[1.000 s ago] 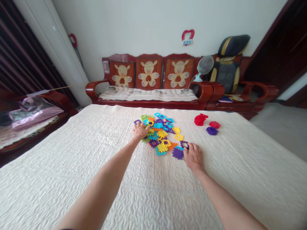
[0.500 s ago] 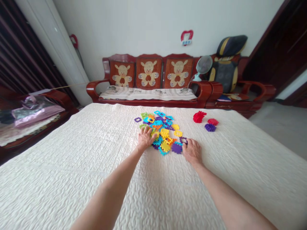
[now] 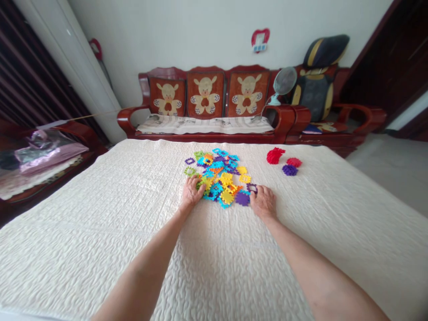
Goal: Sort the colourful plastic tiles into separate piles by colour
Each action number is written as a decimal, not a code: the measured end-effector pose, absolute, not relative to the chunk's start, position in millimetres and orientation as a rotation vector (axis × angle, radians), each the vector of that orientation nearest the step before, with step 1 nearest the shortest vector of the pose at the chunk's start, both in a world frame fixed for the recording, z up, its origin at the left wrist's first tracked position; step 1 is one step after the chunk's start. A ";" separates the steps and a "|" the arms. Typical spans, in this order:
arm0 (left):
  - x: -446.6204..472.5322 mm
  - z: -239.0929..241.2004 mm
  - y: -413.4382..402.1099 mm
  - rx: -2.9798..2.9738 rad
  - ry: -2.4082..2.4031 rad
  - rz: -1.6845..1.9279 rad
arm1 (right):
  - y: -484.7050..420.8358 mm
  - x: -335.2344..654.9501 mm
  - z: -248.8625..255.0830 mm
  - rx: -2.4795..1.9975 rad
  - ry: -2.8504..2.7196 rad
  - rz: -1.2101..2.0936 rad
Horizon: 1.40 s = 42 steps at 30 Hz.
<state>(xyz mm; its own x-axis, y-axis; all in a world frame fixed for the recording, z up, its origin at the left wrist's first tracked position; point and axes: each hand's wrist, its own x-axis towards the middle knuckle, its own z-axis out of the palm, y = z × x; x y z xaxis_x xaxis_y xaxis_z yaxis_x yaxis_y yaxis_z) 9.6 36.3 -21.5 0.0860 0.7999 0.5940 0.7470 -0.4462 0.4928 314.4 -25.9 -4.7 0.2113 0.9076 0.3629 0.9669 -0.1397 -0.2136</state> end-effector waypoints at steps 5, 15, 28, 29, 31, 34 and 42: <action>8.3 -18.4 35.9 2.203 1.540 1.334 | -27.3 313.1 -1.5 -2.107 -1.736 -0.162; 9.1 -19.9 36.8 2.162 1.553 1.299 | -31.1 311.5 0.8 -2.091 -1.708 -0.129; 6.3 -25.9 43.2 2.077 1.560 1.293 | -32.8 311.9 0.5 -2.072 -1.706 -0.128; 5.9 -25.9 43.4 2.074 1.554 1.289 | -32.9 312.0 0.5 -2.068 -1.704 -0.123; 4.9 -25.8 43.9 2.056 1.544 1.290 | -33.0 312.3 0.0 -2.061 -1.695 -0.115; 4.1 -24.5 48.3 1.997 1.556 1.304 | -32.9 313.3 -1.5 -2.056 -1.680 -0.111; 15.3 -19.2 82.1 1.926 1.758 1.257 | -33.2 316.5 -2.6 -2.057 -1.697 -0.083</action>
